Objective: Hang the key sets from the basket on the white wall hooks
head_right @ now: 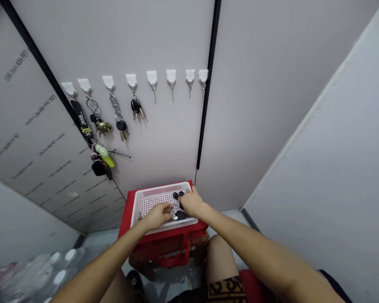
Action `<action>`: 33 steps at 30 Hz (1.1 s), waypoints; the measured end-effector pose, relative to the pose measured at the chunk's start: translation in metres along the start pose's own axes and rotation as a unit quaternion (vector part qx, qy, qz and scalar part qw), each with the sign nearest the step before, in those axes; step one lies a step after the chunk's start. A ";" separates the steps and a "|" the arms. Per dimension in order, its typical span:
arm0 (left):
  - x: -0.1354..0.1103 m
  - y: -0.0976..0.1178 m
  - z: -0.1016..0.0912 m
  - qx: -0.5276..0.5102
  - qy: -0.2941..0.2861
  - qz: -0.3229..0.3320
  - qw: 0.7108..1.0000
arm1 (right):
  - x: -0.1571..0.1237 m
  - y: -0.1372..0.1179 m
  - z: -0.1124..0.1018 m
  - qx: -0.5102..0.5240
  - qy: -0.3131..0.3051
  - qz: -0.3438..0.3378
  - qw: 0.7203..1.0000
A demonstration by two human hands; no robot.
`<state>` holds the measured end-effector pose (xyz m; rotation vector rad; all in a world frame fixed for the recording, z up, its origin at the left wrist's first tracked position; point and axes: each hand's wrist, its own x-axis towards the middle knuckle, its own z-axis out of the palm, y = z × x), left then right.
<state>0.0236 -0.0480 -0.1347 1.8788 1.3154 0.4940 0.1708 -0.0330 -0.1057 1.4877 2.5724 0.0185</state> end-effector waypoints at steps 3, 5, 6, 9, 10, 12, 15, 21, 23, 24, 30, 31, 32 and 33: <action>0.001 -0.002 0.000 0.000 0.007 -0.013 1.000 | 0.001 0.003 0.000 0.039 -0.007 0.014 0.999; 0.002 -0.004 0.000 -0.025 0.018 -0.025 0.999 | 0.002 0.006 -0.003 0.093 0.002 0.031 0.995; 0.002 -0.004 0.000 -0.045 0.022 -0.029 0.998 | 0.003 0.008 -0.006 0.131 0.014 0.042 0.990; 0.005 0.001 0.003 -0.130 0.026 -0.017 0.991 | 0.008 0.008 -0.013 0.290 0.064 0.075 0.952; 0.006 0.004 0.004 -0.160 0.028 -0.005 0.987 | 0.010 0.007 -0.015 0.357 0.078 0.088 0.927; 0.009 0.010 0.005 -0.207 0.047 0.016 0.977 | 0.013 0.003 -0.019 0.493 0.099 0.114 0.857; 0.012 0.016 0.004 -0.227 0.108 0.024 0.968 | 0.017 -0.007 -0.027 0.645 0.121 0.151 0.739; 0.008 0.017 -0.011 -0.181 0.233 0.019 0.955 | 0.020 -0.028 -0.038 0.765 0.134 0.184 0.602; 0.004 0.017 -0.017 -0.159 0.250 0.036 0.955 | 0.022 -0.033 -0.038 0.787 0.146 0.170 0.575; 0.003 0.017 -0.020 -0.147 0.256 0.042 0.954 | 0.023 -0.035 -0.039 0.794 0.150 0.167 0.565; 0.002 0.017 -0.030 -0.178 0.224 0.042 0.957 | 0.024 -0.042 -0.046 0.834 0.135 0.145 0.515; 0.003 0.017 -0.031 -0.186 0.222 0.044 0.956 | 0.023 -0.043 -0.049 0.840 0.132 0.136 0.508; 0.003 0.017 -0.033 -0.190 0.226 0.045 0.954 | 0.023 -0.044 -0.051 0.845 0.131 0.128 0.503; 0.004 0.017 -0.034 -0.192 0.234 0.046 0.952 | 0.022 -0.044 -0.052 0.846 0.132 0.124 0.501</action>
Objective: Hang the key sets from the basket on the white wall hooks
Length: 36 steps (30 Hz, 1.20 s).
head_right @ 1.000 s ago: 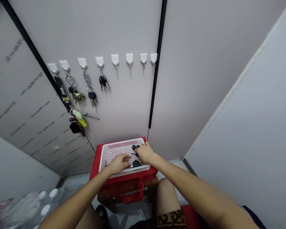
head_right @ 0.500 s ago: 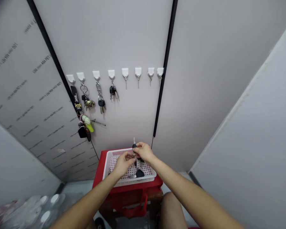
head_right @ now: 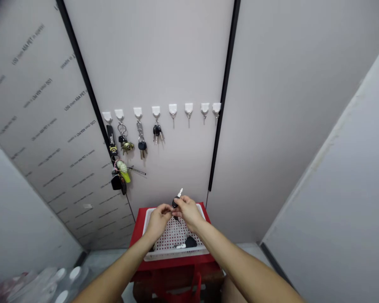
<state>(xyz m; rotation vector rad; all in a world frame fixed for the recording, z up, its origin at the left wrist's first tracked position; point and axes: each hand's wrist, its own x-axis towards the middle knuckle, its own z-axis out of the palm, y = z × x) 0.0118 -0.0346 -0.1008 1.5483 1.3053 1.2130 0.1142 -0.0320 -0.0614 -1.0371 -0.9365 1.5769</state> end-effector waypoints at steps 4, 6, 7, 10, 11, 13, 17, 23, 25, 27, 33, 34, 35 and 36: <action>0.008 0.002 -0.010 -0.028 0.016 -0.002 0.999 | 0.002 -0.006 -0.003 -0.009 0.035 -0.020 0.999; 0.014 0.005 -0.018 -0.052 0.018 -0.014 0.998 | 0.005 -0.008 -0.009 -0.023 0.065 -0.026 0.997; 0.017 0.007 -0.021 -0.065 0.015 -0.022 0.998 | 0.006 -0.009 -0.011 -0.035 0.079 -0.027 0.996; 0.024 0.016 -0.030 -0.089 -0.010 -0.037 0.995 | 0.010 -0.011 -0.016 -0.122 0.114 -0.078 0.983; 0.026 0.019 -0.032 -0.089 -0.020 -0.037 0.995 | 0.011 -0.012 -0.016 -0.160 0.112 -0.113 0.974; 0.028 0.027 -0.035 -0.077 -0.033 -0.032 0.996 | 0.012 -0.014 -0.013 -0.224 0.072 -0.177 0.956; 0.029 0.045 -0.038 -0.033 -0.055 -0.008 0.998 | 0.012 -0.018 -0.004 -0.264 -0.058 -0.205 0.941; 0.029 0.058 -0.040 -0.057 -0.010 0.010 0.998 | 0.011 -0.020 0.005 -0.211 -0.046 -0.162 0.963; 0.031 0.058 -0.041 -0.060 0.005 0.010 0.998 | 0.011 -0.019 0.005 -0.192 -0.019 -0.145 0.970; 0.032 0.058 -0.044 -0.053 0.015 0.013 0.998 | 0.011 -0.018 0.003 -0.197 0.006 -0.134 0.971; 0.041 0.072 -0.052 -0.018 0.001 0.040 0.999 | 0.013 -0.026 -0.001 -0.320 0.072 -0.276 0.903; 0.043 0.077 -0.053 -0.010 -0.011 0.051 0.999 | 0.013 -0.030 0.002 -0.340 0.053 -0.295 0.891; 0.045 0.083 -0.054 -0.001 -0.026 0.064 0.998 | 0.014 -0.035 0.005 -0.353 0.025 -0.304 0.885; 0.048 0.089 -0.055 0.009 -0.041 0.079 0.996 | 0.015 -0.040 0.010 -0.356 -0.002 -0.304 0.884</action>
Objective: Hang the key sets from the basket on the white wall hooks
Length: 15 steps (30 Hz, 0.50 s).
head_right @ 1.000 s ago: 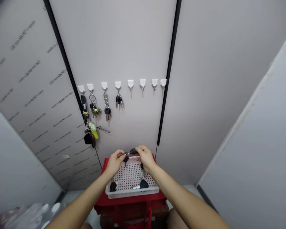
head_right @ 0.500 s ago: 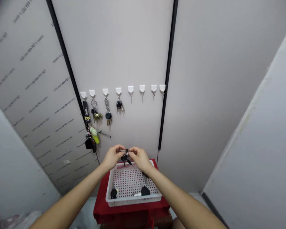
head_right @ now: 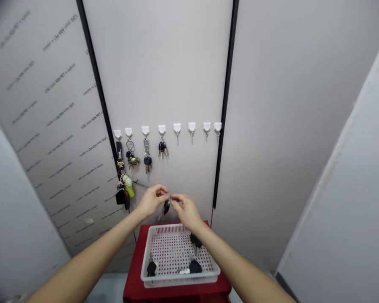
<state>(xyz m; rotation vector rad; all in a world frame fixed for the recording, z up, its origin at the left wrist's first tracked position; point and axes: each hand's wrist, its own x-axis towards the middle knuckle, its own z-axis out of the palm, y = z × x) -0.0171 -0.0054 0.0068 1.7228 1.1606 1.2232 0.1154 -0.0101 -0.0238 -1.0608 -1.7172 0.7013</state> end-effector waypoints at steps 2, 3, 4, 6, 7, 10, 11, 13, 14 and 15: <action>0.008 0.012 -0.003 0.022 -0.021 0.027 0.999 | 0.010 -0.010 0.000 0.024 -0.019 -0.003 1.000; 0.013 0.018 -0.005 0.034 -0.022 0.037 0.999 | 0.016 -0.014 0.000 0.037 -0.013 0.001 0.999; 0.019 0.024 -0.006 0.046 -0.017 0.045 0.998 | 0.022 -0.019 -0.002 0.049 0.001 0.004 0.999; 0.031 0.034 -0.009 0.063 0.007 0.062 0.996 | 0.035 -0.029 -0.006 0.069 0.031 0.000 0.997; 0.038 0.039 -0.010 0.068 0.027 0.074 0.995 | 0.043 -0.034 -0.010 0.082 0.042 -0.006 0.996; 0.057 0.055 -0.010 0.079 0.098 0.120 0.985 | 0.067 -0.055 -0.025 0.138 0.079 -0.014 0.987; 0.063 0.061 -0.010 0.084 0.117 0.134 0.980 | 0.076 -0.063 -0.031 0.155 0.093 -0.011 0.983; 0.073 0.072 -0.010 0.091 0.135 0.153 0.975 | 0.095 -0.078 -0.042 0.178 0.118 -0.005 0.977; 0.077 0.077 -0.009 0.092 0.135 0.156 0.974 | 0.103 -0.084 -0.047 0.182 0.128 -0.003 0.975; 0.080 0.081 -0.009 0.093 0.132 0.157 0.974 | 0.112 -0.090 -0.051 0.183 0.134 -0.001 0.974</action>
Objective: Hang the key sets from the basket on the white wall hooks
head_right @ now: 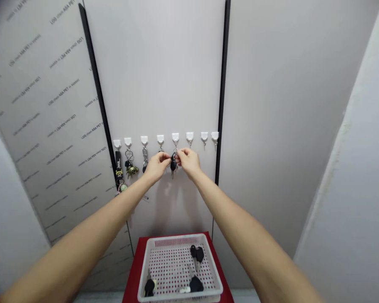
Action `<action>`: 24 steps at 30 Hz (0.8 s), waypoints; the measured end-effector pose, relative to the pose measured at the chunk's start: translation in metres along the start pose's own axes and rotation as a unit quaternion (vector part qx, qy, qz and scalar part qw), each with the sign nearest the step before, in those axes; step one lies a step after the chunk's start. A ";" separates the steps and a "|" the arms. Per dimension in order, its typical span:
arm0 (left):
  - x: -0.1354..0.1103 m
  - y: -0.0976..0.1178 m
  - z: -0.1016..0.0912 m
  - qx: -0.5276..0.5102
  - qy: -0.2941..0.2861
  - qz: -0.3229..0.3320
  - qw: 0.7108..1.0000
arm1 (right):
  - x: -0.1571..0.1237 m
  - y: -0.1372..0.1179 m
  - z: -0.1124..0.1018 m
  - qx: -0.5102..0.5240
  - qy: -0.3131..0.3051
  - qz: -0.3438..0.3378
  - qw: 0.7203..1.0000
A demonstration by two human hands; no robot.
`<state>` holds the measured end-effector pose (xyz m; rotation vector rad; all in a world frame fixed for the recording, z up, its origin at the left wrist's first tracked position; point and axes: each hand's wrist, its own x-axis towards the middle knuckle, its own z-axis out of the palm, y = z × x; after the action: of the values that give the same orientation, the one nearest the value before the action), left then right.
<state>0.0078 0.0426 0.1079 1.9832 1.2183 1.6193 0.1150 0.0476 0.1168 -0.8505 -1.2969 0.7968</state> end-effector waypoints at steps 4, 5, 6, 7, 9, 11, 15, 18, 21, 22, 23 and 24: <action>0.010 0.010 0.003 -0.002 -0.017 -0.013 1.000 | 0.022 -0.014 0.004 -0.013 0.021 0.007 1.000; 0.011 0.011 0.004 0.002 -0.019 -0.016 1.000 | 0.025 -0.015 0.005 -0.019 0.025 0.012 0.999; 0.011 0.012 0.005 0.009 -0.021 -0.019 1.000 | 0.026 -0.016 0.007 -0.027 0.029 0.020 0.999; 0.012 0.012 0.006 0.018 -0.023 -0.023 0.999 | 0.027 -0.015 0.008 -0.037 0.032 0.030 0.998; 0.012 0.010 0.007 0.035 -0.029 -0.028 0.999 | 0.028 -0.013 0.010 -0.059 0.039 0.052 0.996; 0.010 0.007 0.007 0.045 -0.038 -0.034 0.998 | 0.028 -0.010 0.011 -0.077 0.043 0.066 0.994; 0.003 -0.001 0.007 0.043 -0.037 -0.042 0.998 | 0.030 0.001 0.009 -0.112 0.055 0.047 0.991; -0.009 -0.012 0.007 0.008 -0.018 -0.045 0.999 | 0.024 0.015 -0.002 -0.134 0.066 -0.009 0.989; -0.037 -0.030 0.009 -0.031 -0.027 -0.056 0.998 | -0.003 0.043 -0.022 -0.153 0.033 -0.035 0.987; -0.050 -0.037 0.011 -0.042 -0.040 -0.065 0.996 | -0.018 0.055 -0.030 -0.171 0.000 -0.026 0.985; -0.065 -0.045 0.014 -0.052 -0.055 -0.079 0.994 | -0.035 0.069 -0.037 -0.199 -0.044 -0.008 0.979; -0.082 -0.054 0.017 -0.058 -0.071 -0.100 0.991 | -0.053 0.084 -0.045 -0.237 -0.103 0.024 0.966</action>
<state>0.0007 0.0175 0.0118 1.8079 1.1969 1.3945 0.1516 0.0379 0.0152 -1.2039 -1.6946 0.6305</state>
